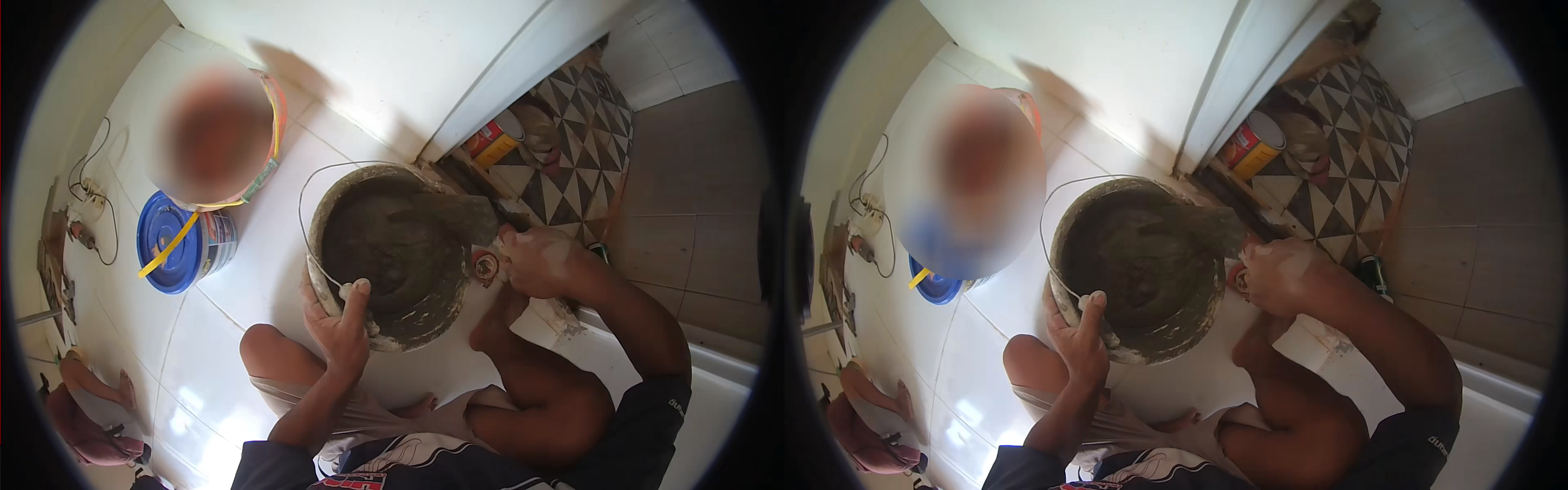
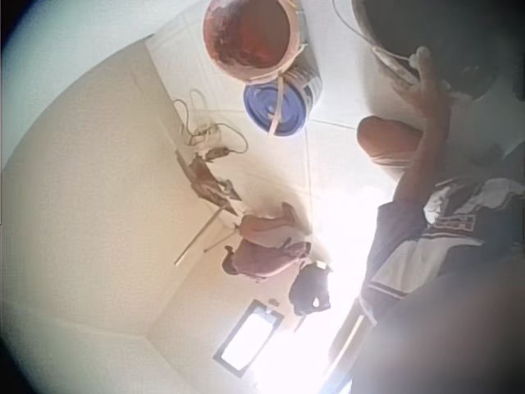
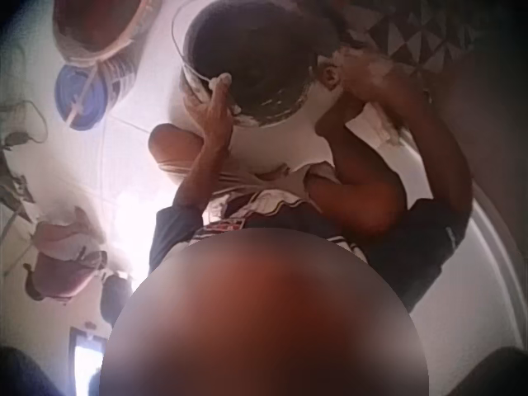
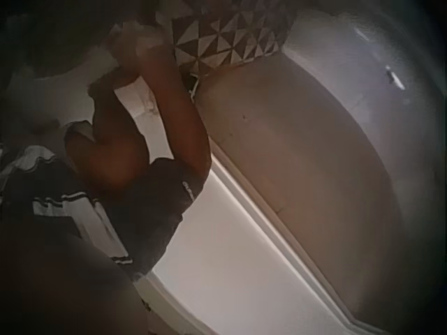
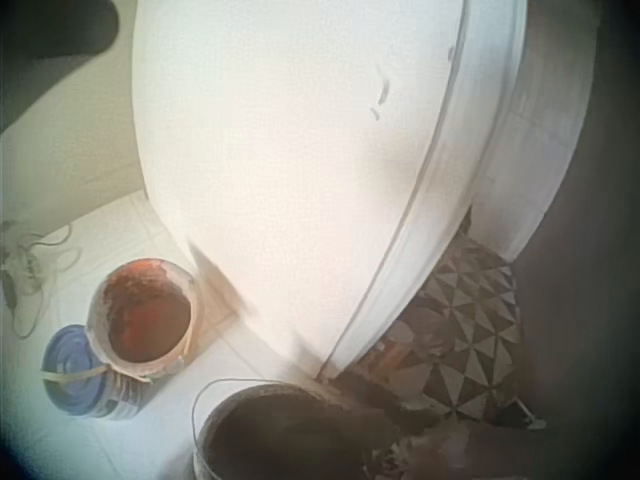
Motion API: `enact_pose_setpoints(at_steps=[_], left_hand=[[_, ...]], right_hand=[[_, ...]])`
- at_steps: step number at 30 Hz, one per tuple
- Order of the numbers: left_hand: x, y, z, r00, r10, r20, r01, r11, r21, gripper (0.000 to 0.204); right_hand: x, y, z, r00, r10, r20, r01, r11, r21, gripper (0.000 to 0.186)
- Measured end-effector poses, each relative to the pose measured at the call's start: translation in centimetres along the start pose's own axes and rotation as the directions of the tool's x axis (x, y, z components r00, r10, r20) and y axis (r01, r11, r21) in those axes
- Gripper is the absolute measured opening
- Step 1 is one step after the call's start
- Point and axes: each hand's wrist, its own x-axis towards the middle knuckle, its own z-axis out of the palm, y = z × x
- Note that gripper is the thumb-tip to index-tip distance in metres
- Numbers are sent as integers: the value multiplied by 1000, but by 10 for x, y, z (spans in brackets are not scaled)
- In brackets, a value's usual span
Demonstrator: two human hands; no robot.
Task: Applying and smoothing grout or cement into a floor joint between tiled areas.
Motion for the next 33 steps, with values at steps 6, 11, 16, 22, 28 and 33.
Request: enact_pose_setpoints(at_steps=[6,11,16,22,28,33], left_hand=[[-20,-17,11,990,136,26,-136,990,19,76],[-29,-14,16,980,193,42,-197,969,147,75],[-30,-13,21,990,139,30,-141,988,67,76],[-41,-23,45,971,231,67,-238,965,115,74],[-24,-10,37,990,142,8,-142,990,-4,66],[-10,2,20,996,77,34,-75,995,-65,61]], right_hand=[[22,-17,82,995,-86,52,53,888,456,36],[24,-22,120,958,-217,190,-136,242,961,18],[14,-13,126,951,-269,153,-127,113,986,19],[22,-10,125,940,-322,111,-97,58,994,26],[-10,15,144,958,-285,39,-42,-4,999,33],[-14,22,141,965,-261,-40,41,-1,999,36]])
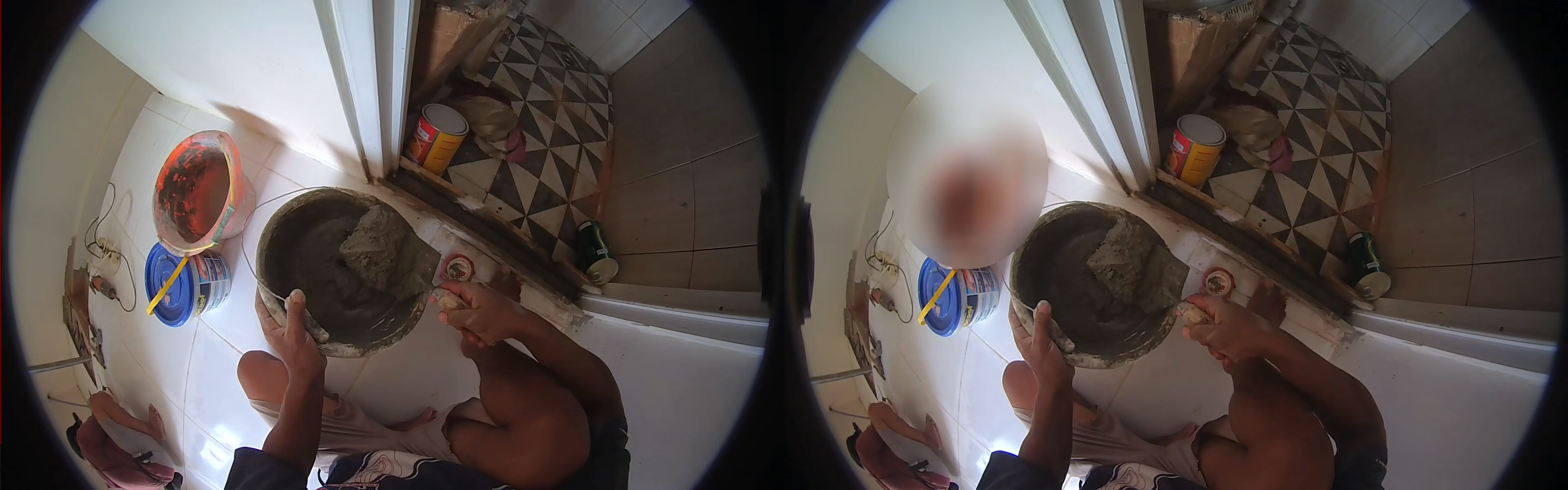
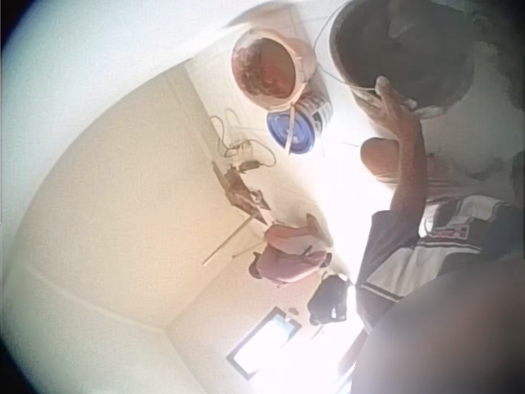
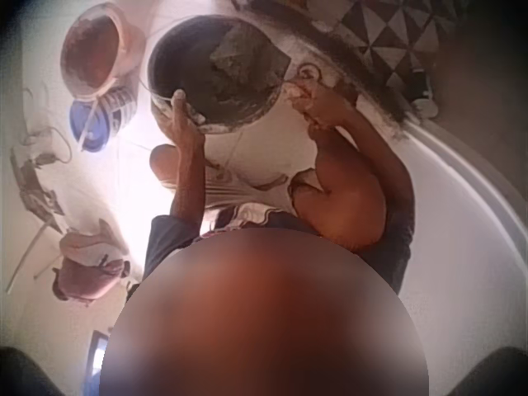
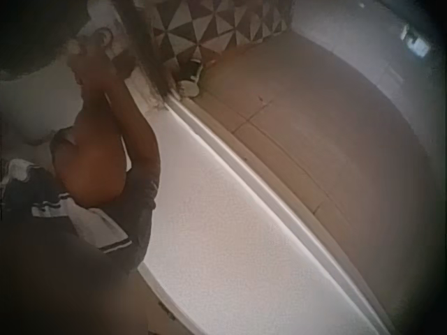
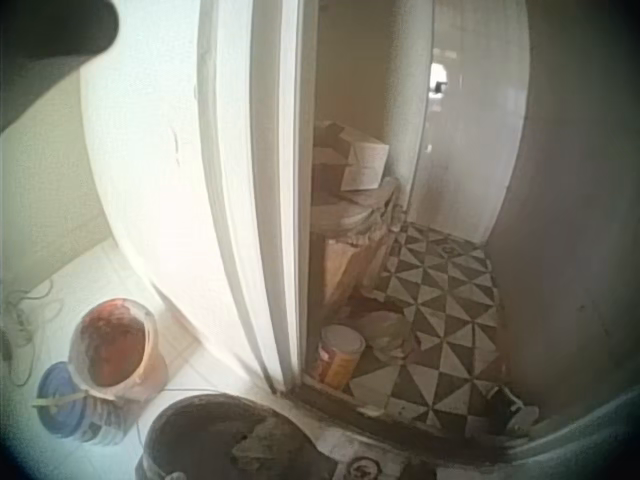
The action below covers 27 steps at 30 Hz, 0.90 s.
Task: Applying and smoothing grout or cement into a floor joint between tiled areas.
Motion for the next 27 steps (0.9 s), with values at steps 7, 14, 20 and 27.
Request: enact_pose_setpoints(at_steps=[7,14,20,27], left_hand=[[-1,-12,-14,995,41,-89,-35,997,72,59],[18,-12,-80,991,-103,-88,103,995,2,54],[15,-30,-107,989,-131,-71,127,990,-62,51],[19,-34,-113,988,-135,-80,136,991,6,48]], right_hand=[[2,-3,-3,1000,7,25,-9,998,67,38],[-19,-5,-20,994,-39,-102,64,967,247,39],[1,5,-50,888,-163,-430,128,986,-108,50],[79,38,-69,554,-666,-499,-60,566,-822,61]])
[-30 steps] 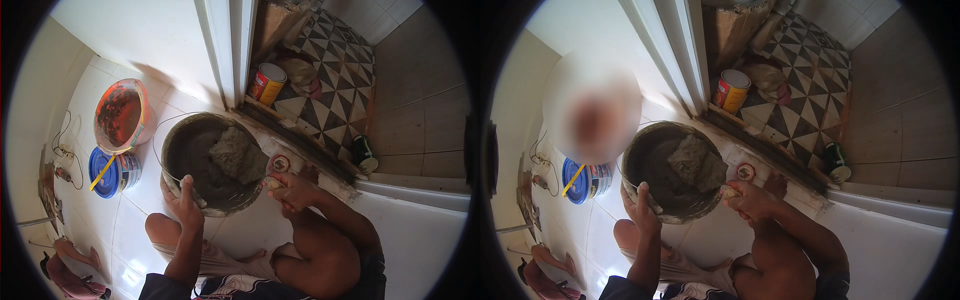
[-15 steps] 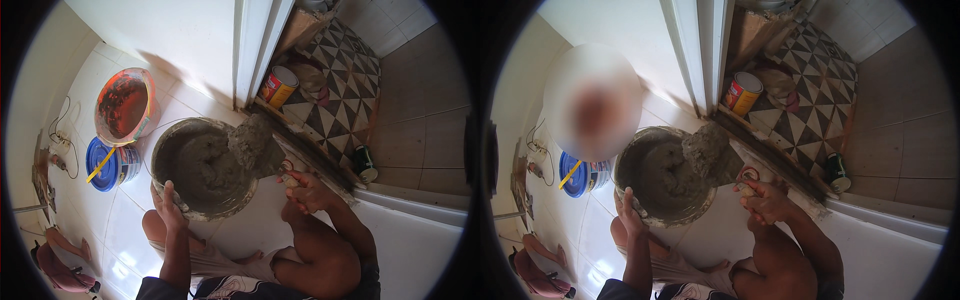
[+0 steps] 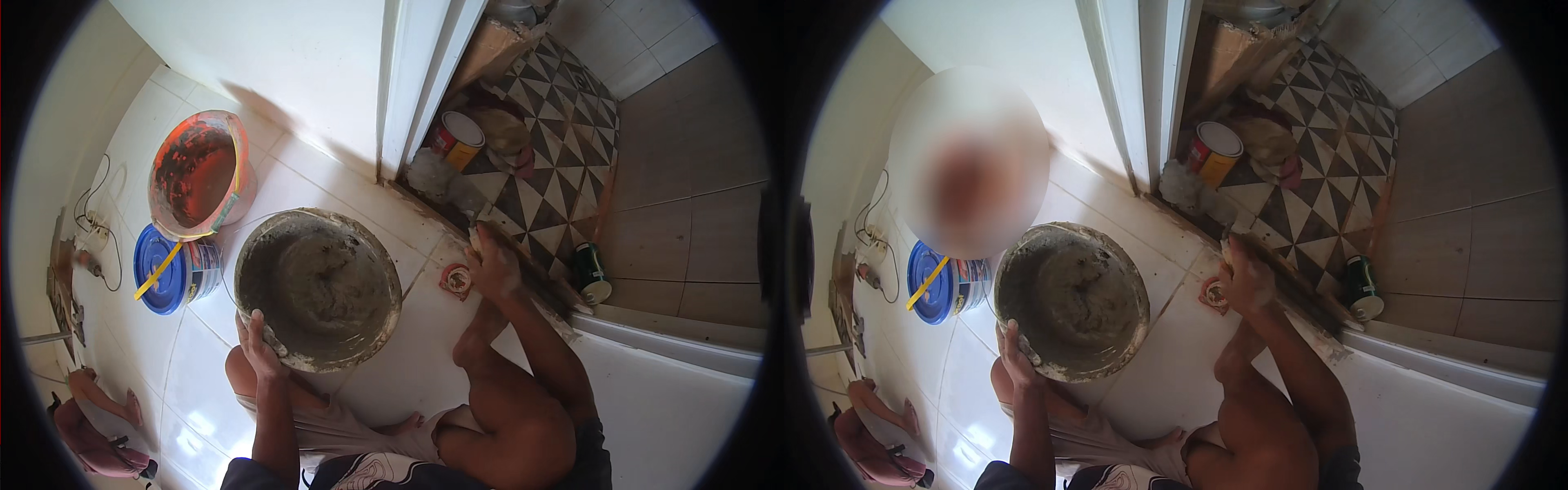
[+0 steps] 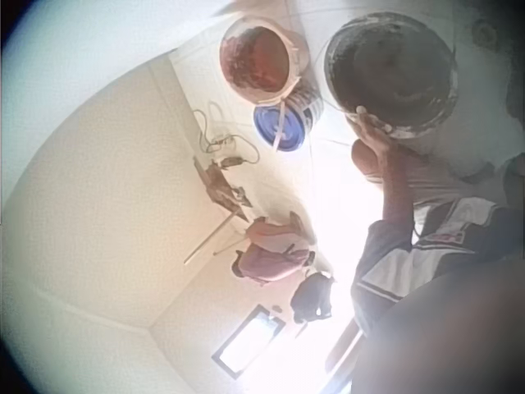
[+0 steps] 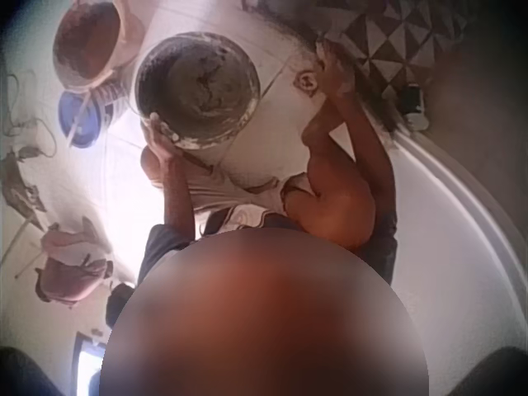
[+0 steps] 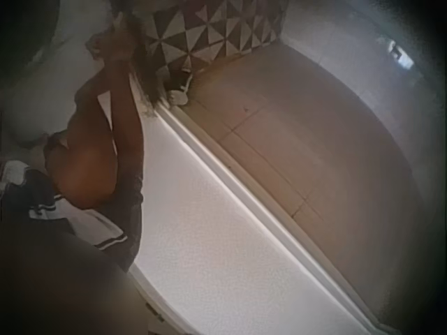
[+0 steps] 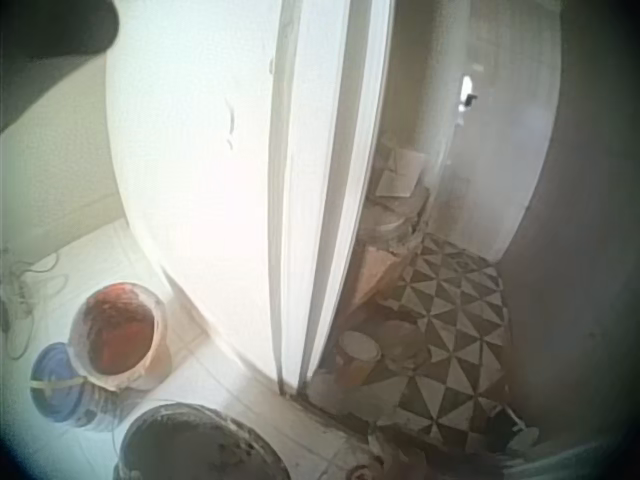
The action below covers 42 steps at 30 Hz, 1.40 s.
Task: Applying and smoothing grout or cement into a floor joint between tiled areas.
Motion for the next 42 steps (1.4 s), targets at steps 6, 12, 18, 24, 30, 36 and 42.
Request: enact_pose_setpoints(at_steps=[6,12,18,24,30,36,42], left_hand=[[-3,-1,2,1000,7,-30,-8,1000,-21,47],[-1,1,2,999,29,-17,-29,1000,5,46],[-3,1,1,999,-4,-33,4,1000,10,46],[-2,-2,-3,1000,-22,-20,23,998,55,47],[-2,-4,-3,1000,-23,-3,23,1000,3,52],[-4,-1,-1,999,-22,-46,25,997,71,52],[-2,-4,-4,1000,10,6,-10,996,84,51]], right_hand=[[0,-4,26,997,78,-2,-76,966,-249,63],[-1,2,20,991,-68,-112,39,969,-244,65],[2,-4,27,982,139,126,-81,921,-381,67],[5,-10,21,972,146,185,-54,903,-426,62],[8,-17,14,923,244,296,-130,926,-354,62],[10,-14,15,940,194,280,-81,926,-369,60],[9,-13,17,931,212,296,-77,909,-410,67]])
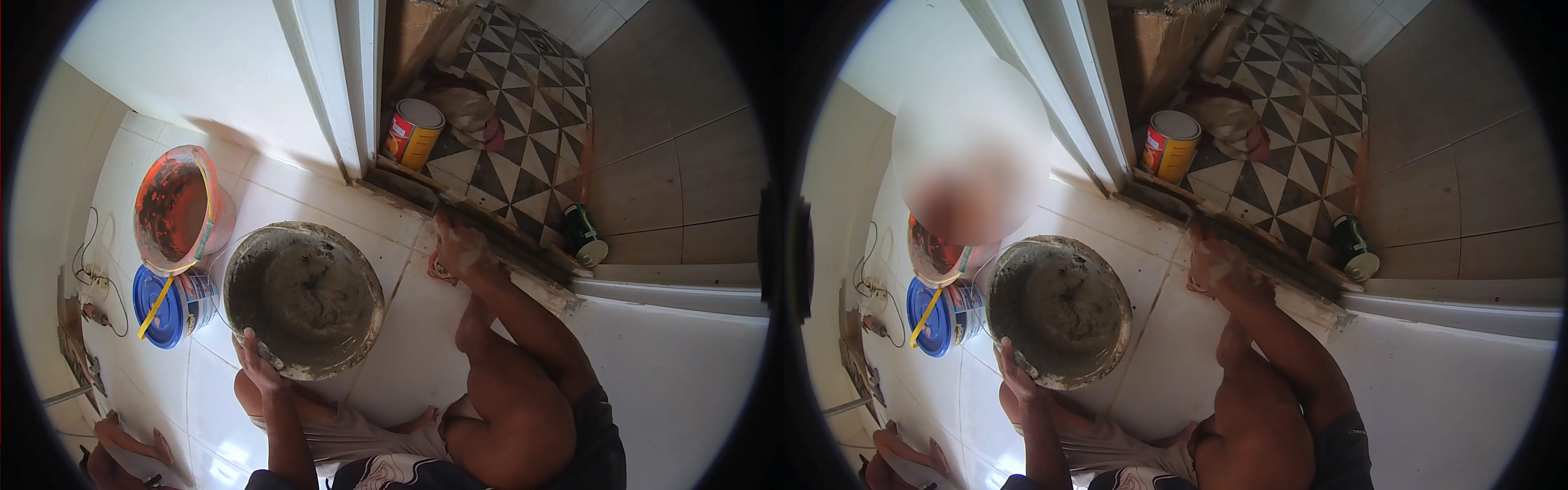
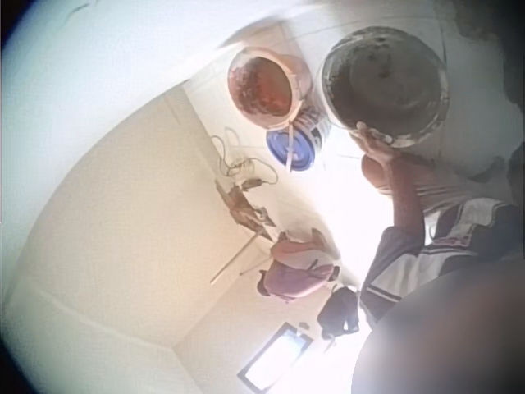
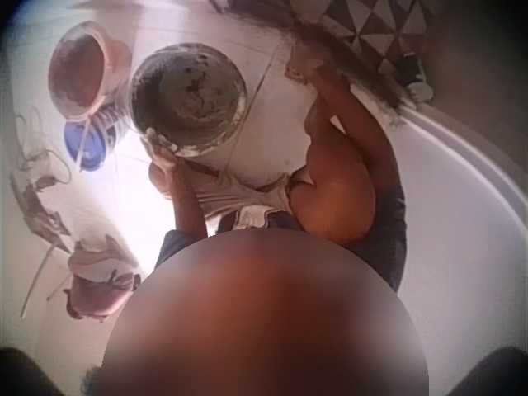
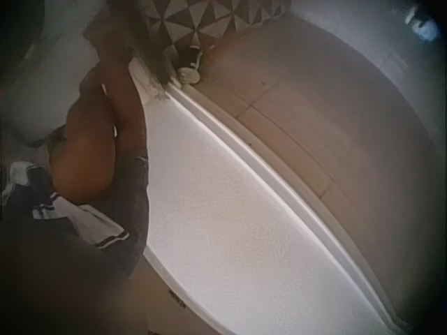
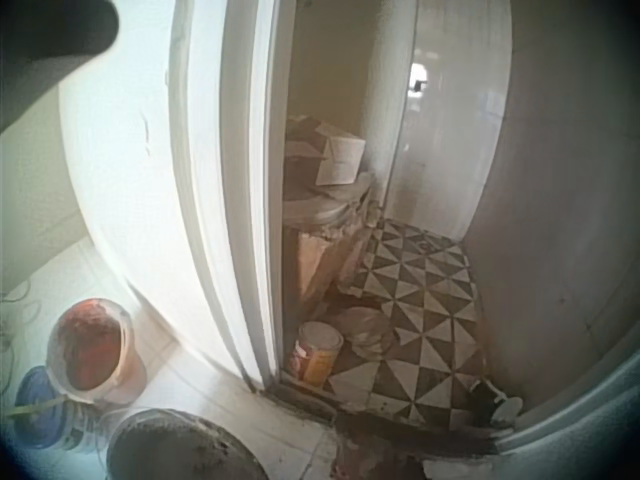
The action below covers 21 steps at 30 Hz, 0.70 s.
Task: Applying and smoothing grout or cement into a floor joint between tiled areas.
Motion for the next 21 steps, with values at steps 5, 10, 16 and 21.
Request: enact_pose_setpoints(at_steps=[5,10,16,21], left_hand=[[2,-2,-2,1000,3,-26,-3,1000,1,51],[1,-2,0,999,48,9,-47,997,-63,51],[1,0,-2,999,16,-43,-19,996,-88,47],[-1,-2,-7,995,60,-77,-56,997,49,48]], right_hand=[[0,3,-1,998,-24,-59,26,999,37,63],[-3,8,8,990,-34,-134,45,996,80,59],[0,19,20,987,-45,-153,58,995,79,60],[-2,36,25,988,-63,-142,69,997,36,60]])
